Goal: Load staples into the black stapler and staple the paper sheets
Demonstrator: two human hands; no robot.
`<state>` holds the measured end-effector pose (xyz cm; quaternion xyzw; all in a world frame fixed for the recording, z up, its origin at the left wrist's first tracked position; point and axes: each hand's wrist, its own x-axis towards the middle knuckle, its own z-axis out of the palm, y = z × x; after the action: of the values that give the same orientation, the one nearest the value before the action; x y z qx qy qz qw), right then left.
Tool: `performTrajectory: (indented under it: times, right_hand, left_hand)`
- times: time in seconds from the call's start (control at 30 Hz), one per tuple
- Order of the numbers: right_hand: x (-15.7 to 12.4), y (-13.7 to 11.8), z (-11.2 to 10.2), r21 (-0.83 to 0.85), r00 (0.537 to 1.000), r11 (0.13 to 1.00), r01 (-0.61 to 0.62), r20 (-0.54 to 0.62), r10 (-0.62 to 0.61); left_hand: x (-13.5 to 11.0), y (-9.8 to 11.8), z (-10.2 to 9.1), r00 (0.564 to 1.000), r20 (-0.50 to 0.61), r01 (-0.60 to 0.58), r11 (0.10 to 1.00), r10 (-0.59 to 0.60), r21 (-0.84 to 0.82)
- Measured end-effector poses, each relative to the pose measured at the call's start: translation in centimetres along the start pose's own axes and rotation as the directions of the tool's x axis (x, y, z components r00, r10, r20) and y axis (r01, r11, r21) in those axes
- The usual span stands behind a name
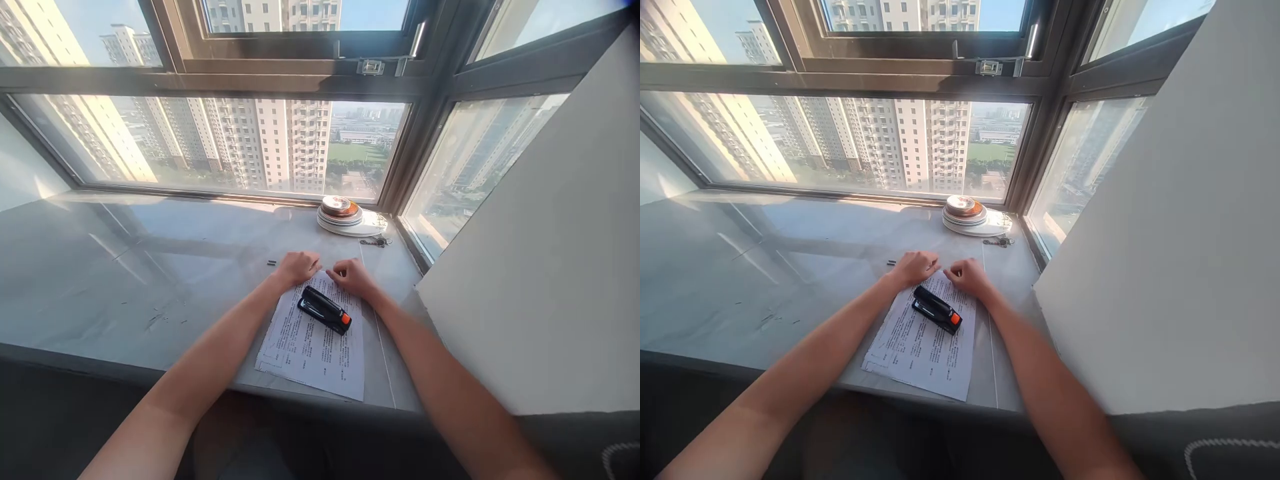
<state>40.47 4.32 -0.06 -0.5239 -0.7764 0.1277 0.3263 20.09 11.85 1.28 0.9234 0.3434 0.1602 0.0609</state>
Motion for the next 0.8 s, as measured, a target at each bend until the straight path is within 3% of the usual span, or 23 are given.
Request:
performTrajectory:
  times: [0.13, 0.27, 0.43, 0.53, 0.67, 0.73, 0.8]
  right_hand:
    - [0.3, 0.2, 0.2, 0.061, 1.0, 0.998, -0.019, 0.008, 0.018]
    - [0.5, 0.1, 0.0, 0.099, 1.0, 0.995, -0.025, 0.002, 0.025]
    - [0.2, -1.2, -1.7, 0.149, 0.998, 0.989, 0.018, -0.063, -0.009]
    - [0.0, -2.6, -3.1, 0.329, 0.982, 0.938, 0.112, 0.108, -0.156]
    - [0.0, -4.1, -3.5, 0.527, 0.857, 0.837, 0.148, 0.354, -0.375]
    - [-0.1, -4.6, -3.2, 0.547, 0.815, 0.827, 0.13, 0.415, -0.403]
    - [-0.4, -4.8, -2.9, 0.528, 0.806, 0.842, 0.113, 0.447, -0.389]
  left_hand:
    - [0.0, -0.5, -0.5, 0.999, 0.034, 0.0, 0.999, 0.002, -0.039]
    - [-0.4, -1.8, -0.8, 0.996, 0.041, -0.073, 0.977, 0.083, -0.2]
    - [-0.5, -2.6, -0.6, 0.994, 0.018, -0.096, 0.948, 0.106, -0.304]
    - [-0.3, -2.6, -0.3, 0.996, 0.023, -0.078, 0.952, 0.089, -0.296]
    - [-0.1, -2.6, 0.0, 0.997, 0.006, -0.074, 0.959, 0.079, -0.274]
    - [0.0, -2.6, 0.2, 0.997, 0.009, -0.066, 0.959, 0.071, -0.275]
    - [0.1, -2.6, 0.4, 0.998, 0.004, -0.051, 0.95, 0.055, -0.307]
